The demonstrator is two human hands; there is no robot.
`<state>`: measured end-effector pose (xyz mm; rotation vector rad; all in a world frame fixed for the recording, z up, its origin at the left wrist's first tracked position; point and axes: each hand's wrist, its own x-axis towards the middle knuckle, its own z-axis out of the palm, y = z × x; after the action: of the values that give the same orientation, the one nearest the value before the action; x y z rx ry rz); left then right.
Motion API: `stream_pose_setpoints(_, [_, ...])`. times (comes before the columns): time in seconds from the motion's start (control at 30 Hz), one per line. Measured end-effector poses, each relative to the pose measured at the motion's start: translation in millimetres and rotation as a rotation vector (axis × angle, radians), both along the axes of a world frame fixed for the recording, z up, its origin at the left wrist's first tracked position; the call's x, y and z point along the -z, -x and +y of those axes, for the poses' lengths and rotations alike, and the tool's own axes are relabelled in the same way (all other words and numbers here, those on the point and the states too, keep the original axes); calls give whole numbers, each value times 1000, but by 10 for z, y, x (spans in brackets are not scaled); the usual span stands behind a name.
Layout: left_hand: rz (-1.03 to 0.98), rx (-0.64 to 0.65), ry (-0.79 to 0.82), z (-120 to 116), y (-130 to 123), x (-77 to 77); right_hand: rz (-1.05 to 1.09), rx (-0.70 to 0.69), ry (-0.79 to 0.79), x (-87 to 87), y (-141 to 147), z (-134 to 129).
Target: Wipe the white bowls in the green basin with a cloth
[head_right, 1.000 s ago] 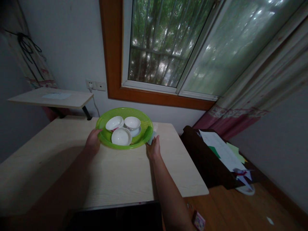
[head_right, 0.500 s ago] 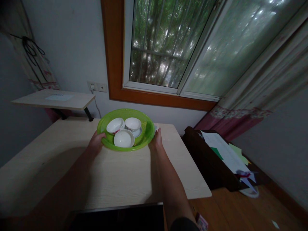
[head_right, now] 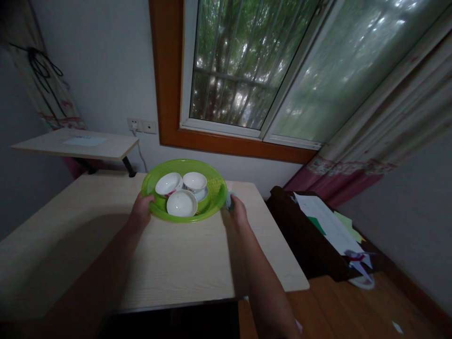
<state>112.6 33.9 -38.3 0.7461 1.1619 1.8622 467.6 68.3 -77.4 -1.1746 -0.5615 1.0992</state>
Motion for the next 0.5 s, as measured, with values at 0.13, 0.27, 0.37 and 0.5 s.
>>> stream_pose_setpoints(0.13, [-22, 13, 30, 8, -10, -6, -313, 194, -181, -154, -144, 137])
stream_pose_setpoints(0.27, [-19, 0, 33, 22, 2, 49, -526, 200, -287, -466, -143, 367])
stream_pose_setpoints(0.37, [-23, 7, 81, 51, 29, 134, -757, 124, -342, -673, -49, 549])
stream_pose_setpoints(0.5, [-23, 22, 153, 109, 70, 259, -877, -73, -297, -756, 101, 754])
